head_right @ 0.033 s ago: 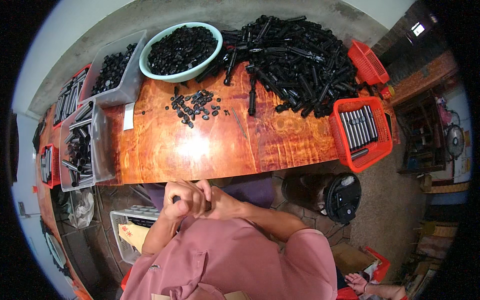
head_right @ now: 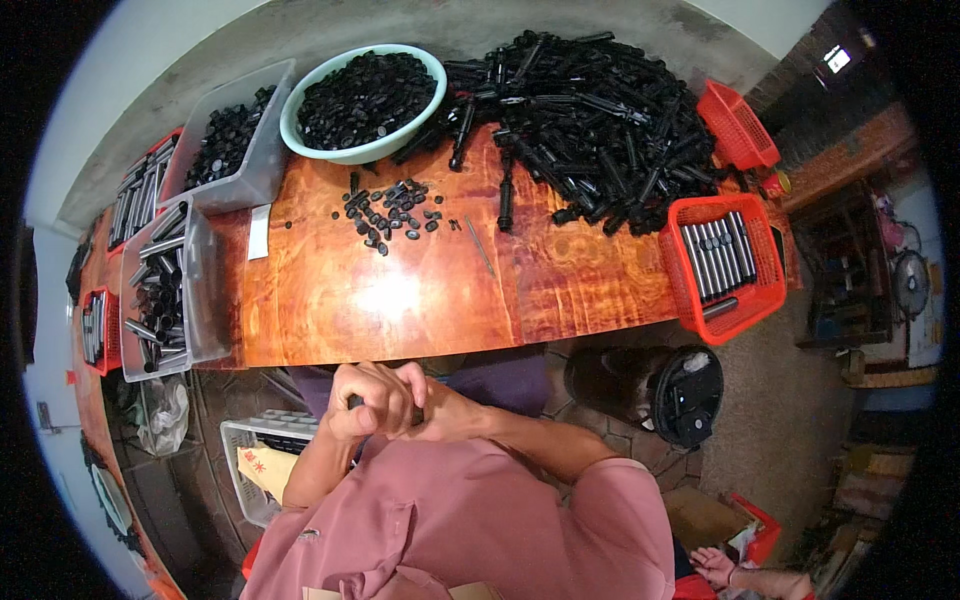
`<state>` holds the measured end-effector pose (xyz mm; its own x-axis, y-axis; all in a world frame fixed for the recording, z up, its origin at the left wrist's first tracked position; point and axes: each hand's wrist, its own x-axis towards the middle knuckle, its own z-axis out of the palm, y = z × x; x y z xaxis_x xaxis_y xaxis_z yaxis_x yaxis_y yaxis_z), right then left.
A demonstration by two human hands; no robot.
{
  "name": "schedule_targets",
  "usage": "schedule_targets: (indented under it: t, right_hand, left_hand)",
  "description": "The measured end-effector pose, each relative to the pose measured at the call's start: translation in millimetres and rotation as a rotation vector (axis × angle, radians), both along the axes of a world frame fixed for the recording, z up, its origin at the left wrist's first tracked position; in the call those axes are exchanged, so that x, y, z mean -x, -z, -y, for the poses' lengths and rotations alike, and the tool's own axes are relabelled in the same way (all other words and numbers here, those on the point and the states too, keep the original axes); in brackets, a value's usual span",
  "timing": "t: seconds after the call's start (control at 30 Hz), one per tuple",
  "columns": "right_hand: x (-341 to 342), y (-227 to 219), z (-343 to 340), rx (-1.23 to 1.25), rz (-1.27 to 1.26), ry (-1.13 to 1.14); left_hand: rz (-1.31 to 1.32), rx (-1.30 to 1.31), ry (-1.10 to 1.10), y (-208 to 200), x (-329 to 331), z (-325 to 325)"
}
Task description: The person assembles small black cylindrical components by inserting black caps into metal tubes. They pick up a tube, insert a cap, and place the assembled unit into a red basket. The process is repeated multiple times.
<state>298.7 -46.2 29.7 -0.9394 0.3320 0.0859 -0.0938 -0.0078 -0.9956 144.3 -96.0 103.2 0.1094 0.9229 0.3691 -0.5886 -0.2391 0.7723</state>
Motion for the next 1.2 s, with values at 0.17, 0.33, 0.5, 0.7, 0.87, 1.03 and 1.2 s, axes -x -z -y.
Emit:
schedule_targets:
  t: [0.17,0.33,0.5,0.7,0.87,1.03,1.2]
  right_hand:
    - [3,5,-8,0.334,0.094,-0.182]
    - [1,-20,-32,0.755,0.181,-0.178]
    - [-5,21,-35,0.289,-0.044,-0.059]
    - [-4,21,-44,0.079,0.095,0.030]
    - [5,14,-42,0.204,0.003,0.138]
    - [1,20,-42,0.128,0.028,0.226]
    - [7,13,-33,-0.099,0.129,0.392]
  left_hand:
    - [0.088,0.147,0.030,26,4,-5]
    - [-0.126,0.271,-0.089,21,10,-19]
    - [-0.364,0.289,-0.069,12,1,-9]
    - [-0.540,0.197,-0.223,12,6,-8]
    - [-0.460,0.231,-0.228,15,12,-9]
    - [-0.340,0.262,-0.242,19,10,-9]
    - [-0.201,0.291,-0.424,21,-2,-12]
